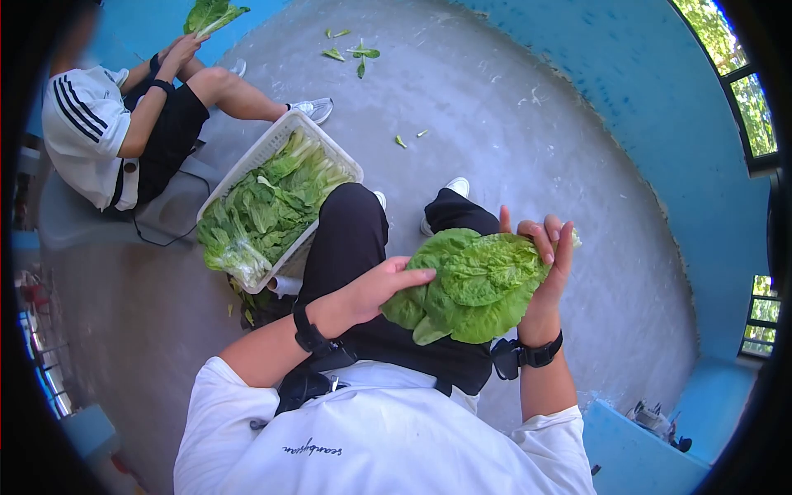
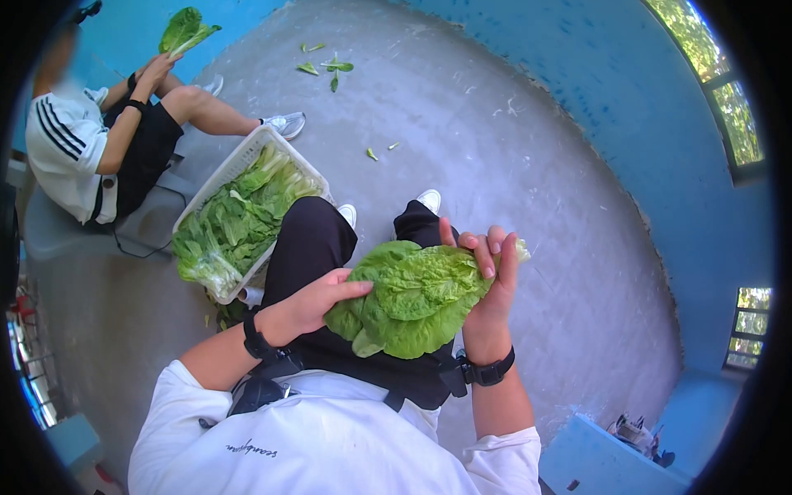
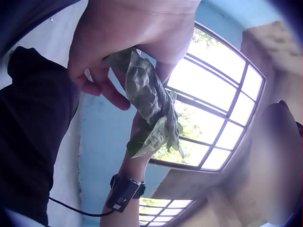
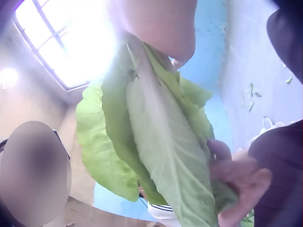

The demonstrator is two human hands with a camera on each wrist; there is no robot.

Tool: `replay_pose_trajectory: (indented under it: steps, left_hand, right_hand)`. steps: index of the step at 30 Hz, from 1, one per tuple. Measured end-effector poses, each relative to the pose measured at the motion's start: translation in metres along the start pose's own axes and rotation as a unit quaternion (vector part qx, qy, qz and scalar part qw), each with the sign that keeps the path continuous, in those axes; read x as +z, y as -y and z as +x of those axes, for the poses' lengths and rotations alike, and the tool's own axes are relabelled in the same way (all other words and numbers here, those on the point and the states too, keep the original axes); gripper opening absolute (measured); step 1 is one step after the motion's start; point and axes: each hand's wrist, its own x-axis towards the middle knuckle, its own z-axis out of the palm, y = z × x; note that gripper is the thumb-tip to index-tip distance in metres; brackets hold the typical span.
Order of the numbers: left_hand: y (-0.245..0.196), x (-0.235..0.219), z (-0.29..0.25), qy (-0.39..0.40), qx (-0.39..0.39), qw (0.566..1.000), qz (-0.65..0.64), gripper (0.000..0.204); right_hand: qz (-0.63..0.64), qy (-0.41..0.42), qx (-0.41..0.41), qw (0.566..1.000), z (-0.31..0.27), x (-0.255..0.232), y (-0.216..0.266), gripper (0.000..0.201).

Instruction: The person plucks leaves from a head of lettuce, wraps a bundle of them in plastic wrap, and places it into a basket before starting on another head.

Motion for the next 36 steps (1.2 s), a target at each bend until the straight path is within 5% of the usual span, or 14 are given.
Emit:
replay_pose_trajectory:
  steps: [4,7,12,15,19,22,23,26,28,29,30,32,36]
  left_hand:
    - [-0.008,0.012,-0.003,0.008,0.038,0.988,-0.150,0.047]
    - [-0.013,0.028,-0.013,-0.002,0.069,0.994,-0.089,0.048]
    - [-0.018,0.006,-0.008,0.001,0.010,0.997,0.076,0.041]
    - [-0.020,-0.015,-0.007,-0.017,0.020,0.989,0.147,0.032]
    - [-0.027,-0.034,-0.019,-0.048,0.072,0.983,0.165,0.024]
    - [-0.045,-0.053,-0.043,-0.120,0.145,0.974,0.124,0.021]
    - [-0.052,-0.067,-0.050,-0.160,0.181,0.964,0.114,0.021]
    - [-0.063,-0.131,-0.065,-0.286,0.260,0.919,0.079,0.020]
    - [-0.058,-0.194,-0.076,-0.350,0.283,0.892,0.035,0.016]
    - [-0.058,-0.222,-0.083,-0.379,0.282,0.882,0.007,0.016]
    - [-0.058,-0.246,-0.087,-0.406,0.279,0.870,-0.021,0.015]
    - [-0.059,-0.277,-0.082,-0.466,0.251,0.848,-0.018,0.016]
    - [-0.054,-0.348,-0.052,-0.556,0.168,0.811,0.066,0.019]
  right_hand:
    - [0.021,0.036,-0.011,0.999,0.006,-0.006,0.001,0.036]
    - [0.042,0.017,-0.002,0.999,0.007,-0.002,0.001,0.035]
    - [0.076,-0.027,0.007,0.997,0.009,0.009,0.003,0.033]
    - [0.167,0.030,0.018,0.985,0.011,0.000,0.009,0.031]
    - [0.132,0.031,0.006,0.991,0.017,-0.003,0.019,0.029]
    - [0.085,0.170,-0.025,0.981,0.002,0.030,0.018,0.020]
    - [-0.016,0.237,-0.025,0.971,0.003,0.026,0.025,0.016]
    - [-0.085,0.128,-0.025,0.988,0.007,0.011,0.035,0.019]
    - [0.000,0.221,0.040,0.974,0.008,0.021,0.032,0.023]
    - [0.041,0.261,0.074,0.962,0.011,0.027,0.030,0.026]
    - [-0.103,0.219,0.005,0.970,0.012,0.030,0.024,0.028]
    - [-0.378,0.119,-0.130,0.909,0.022,0.031,0.016,0.033]
    - [-0.280,0.165,-0.015,0.946,0.072,0.023,0.020,0.035]
